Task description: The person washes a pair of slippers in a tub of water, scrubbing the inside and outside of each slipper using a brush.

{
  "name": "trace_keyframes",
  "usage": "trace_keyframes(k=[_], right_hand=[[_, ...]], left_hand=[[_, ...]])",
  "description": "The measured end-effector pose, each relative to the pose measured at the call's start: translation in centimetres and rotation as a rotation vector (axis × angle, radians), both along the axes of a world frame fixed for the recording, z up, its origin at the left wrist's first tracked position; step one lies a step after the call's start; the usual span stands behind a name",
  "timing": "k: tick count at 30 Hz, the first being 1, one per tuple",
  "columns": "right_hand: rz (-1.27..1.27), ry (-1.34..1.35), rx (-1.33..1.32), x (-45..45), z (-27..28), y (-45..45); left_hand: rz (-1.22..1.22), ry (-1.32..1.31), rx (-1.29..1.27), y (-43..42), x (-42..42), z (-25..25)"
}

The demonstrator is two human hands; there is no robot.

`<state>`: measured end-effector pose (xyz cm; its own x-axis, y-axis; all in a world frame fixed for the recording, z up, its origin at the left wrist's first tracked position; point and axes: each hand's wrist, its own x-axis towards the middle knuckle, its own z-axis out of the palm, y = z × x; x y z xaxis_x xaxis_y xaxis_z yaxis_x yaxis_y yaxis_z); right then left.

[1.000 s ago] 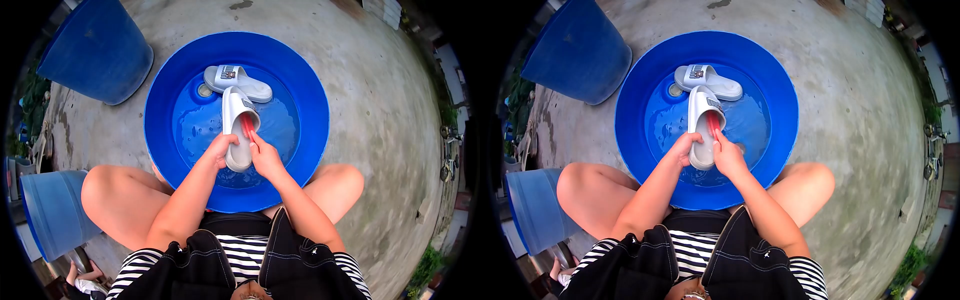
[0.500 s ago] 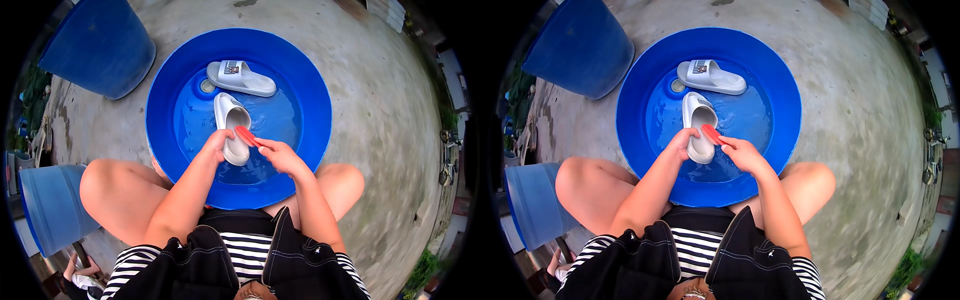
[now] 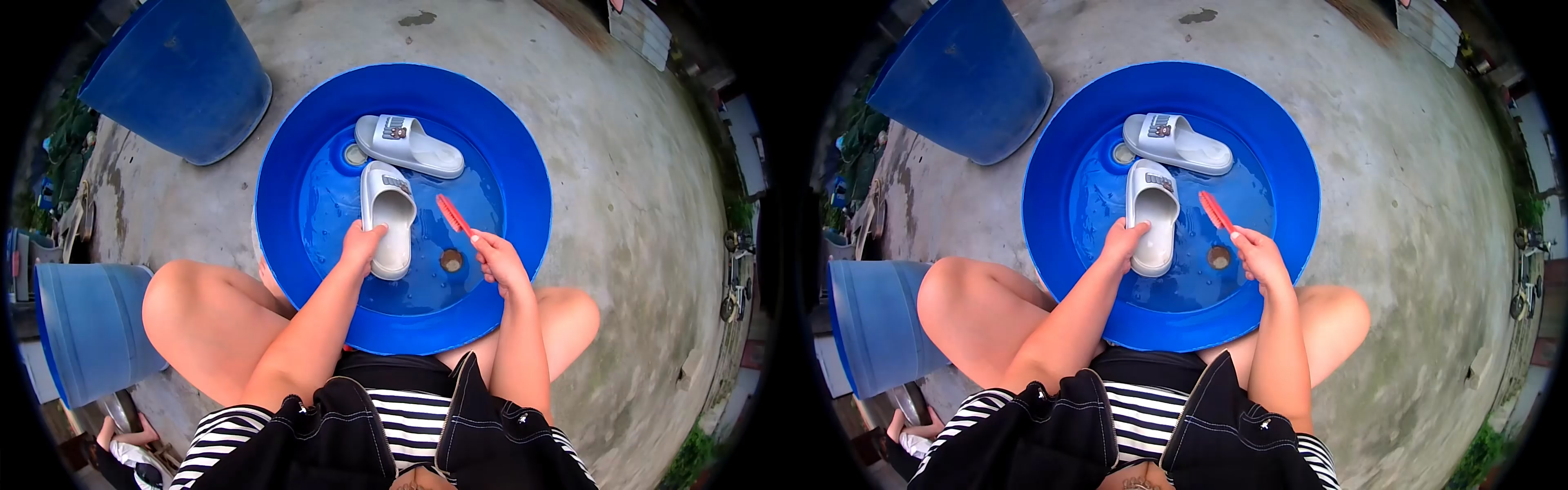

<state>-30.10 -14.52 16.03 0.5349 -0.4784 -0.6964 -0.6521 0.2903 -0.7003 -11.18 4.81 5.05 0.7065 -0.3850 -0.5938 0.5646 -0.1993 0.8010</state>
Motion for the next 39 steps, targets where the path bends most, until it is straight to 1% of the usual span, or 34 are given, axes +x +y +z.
trace_keyframes(k=[1,2,3,5,6,7,8,9,10,12,13,15,16,17,18,19,21,22,23,24,25,27,28,30,31,32,34,36,38,39], right_hand=[[-0.105,0.026,-0.173,-0.2,-0.8,-0.2],[0.028,0.093,-0.632,-1.0,-6.6,-1.8],[0.028,0.096,-0.63,-0.7,-6.1,-1.1],[0.258,0.422,-0.667,0.6,-3.9,0.8],[0.357,0.354,-0.665,0.6,-4.5,1.2],[0.292,0.201,-0.577,0.5,-4.9,1.7],[0.252,0.116,-0.531,0.2,-5.1,2.0],[0.212,0.032,-0.483,0.6,-2.9,3.1],[0.215,0.033,-0.478,0.7,-1.6,3.6],[0.242,-0.138,-0.279,0.6,-0.1,4.3],[0.239,-0.133,-0.278,0.5,-0.2,4.5],[0.387,-0.205,-0.204,0.3,-0.3,5.3],[0.361,-0.241,-0.288,0.5,-1.1,6.2],[0.36,-0.238,-0.287,1.1,-1.5,6.8],[0.331,-0.206,-0.392,1.9,-1.9,7.4],[0.302,-0.174,-0.495,2.8,-2.4,7.8],[0.265,-0.167,-0.511,5.0,-4.0,7.7],[0.275,-0.073,-0.617,6.0,-4.5,7.6],[0.285,0.021,-0.722,6.5,-4.8,7.5],[0.282,0.0,-0.685,6.5,-5.2,7.4],[0.278,-0.003,-0.68,6.3,-3.9,7.6],[0.404,0.046,-0.542,5.4,-1.5,7.9],[0.408,0.048,-0.542,5.3,-1.5,7.9],[0.434,-0.013,-0.625,4.6,-1.5,8.0],[0.432,-0.004,-0.62,4.9,-2.0,7.8],[0.395,0.026,-0.69,6.1,-3.0,7.3],[0.34,0.072,-0.777,7.6,-4.3,6.6],[0.373,0.067,-0.733,7.5,-3.9,7.1],[0.487,0.072,-0.678,6.6,-2.5,7.6],[0.488,0.072,-0.681,6.3,-2.3,7.6]], left_hand=[[0.0,0.012,-0.003,0.0,-0.1,0.4],[0.0,0.024,-0.007,0.1,-0.2,0.7],[-0.001,0.027,-0.005,0.1,-0.2,0.8],[-0.006,0.062,-0.002,-0.1,-0.2,0.9],[-0.006,0.064,-0.001,-0.1,-0.1,0.8],[-0.015,0.075,-0.018,0.0,0.0,0.7],[-0.021,0.088,-0.031,0.2,0.0,0.6],[-0.016,0.091,-0.024,0.4,0.0,0.5],[-0.022,0.094,-0.029,0.4,0.1,0.3],[-0.031,0.101,-0.032,0.3,0.1,0.0],[-0.033,0.099,-0.035,0.1,0.0,-0.1],[-0.04,0.103,-0.038,-0.2,-0.4,0.1],[-0.031,0.09,-0.029,-0.5,-0.5,0.8],[-0.02,0.076,-0.021,-0.7,-0.8,1.1],[-0.02,0.078,-0.02,-0.9,-1.1,1.1],[-0.06,0.051,0.022,-1.0,-1.7,1.0],[-0.158,-0.04,0.123,-1.2,-3.0,1.2],[-0.164,-0.043,0.127,-1.3,-3.5,1.2],[-0.206,-0.113,0.193,-1.4,-3.9,1.1],[-0.244,-0.185,0.259,-1.4,-3.9,1.1],[-0.246,-0.188,0.265,-1.3,-3.4,1.1],[-0.202,-0.042,0.191,-0.8,-2.2,1.0],[-0.16,-0.068,0.208,-0.7,-2.0,1.0],[-0.173,-0.075,0.191,-1.2,-2.5,1.5],[-0.192,-0.09,0.174,-1.4,-3.0,1.7],[-0.228,-0.147,0.199,-1.7,-3.4,1.3],[-0.267,-0.135,0.215,-1.7,-3.7,0.1],[-0.294,-0.139,0.232,-1.5,-2.7,0.0],[-0.272,-0.003,0.164,-0.7,-2.1,1.2],[-0.271,-0.004,0.161,-0.7,-2.0,1.0]])
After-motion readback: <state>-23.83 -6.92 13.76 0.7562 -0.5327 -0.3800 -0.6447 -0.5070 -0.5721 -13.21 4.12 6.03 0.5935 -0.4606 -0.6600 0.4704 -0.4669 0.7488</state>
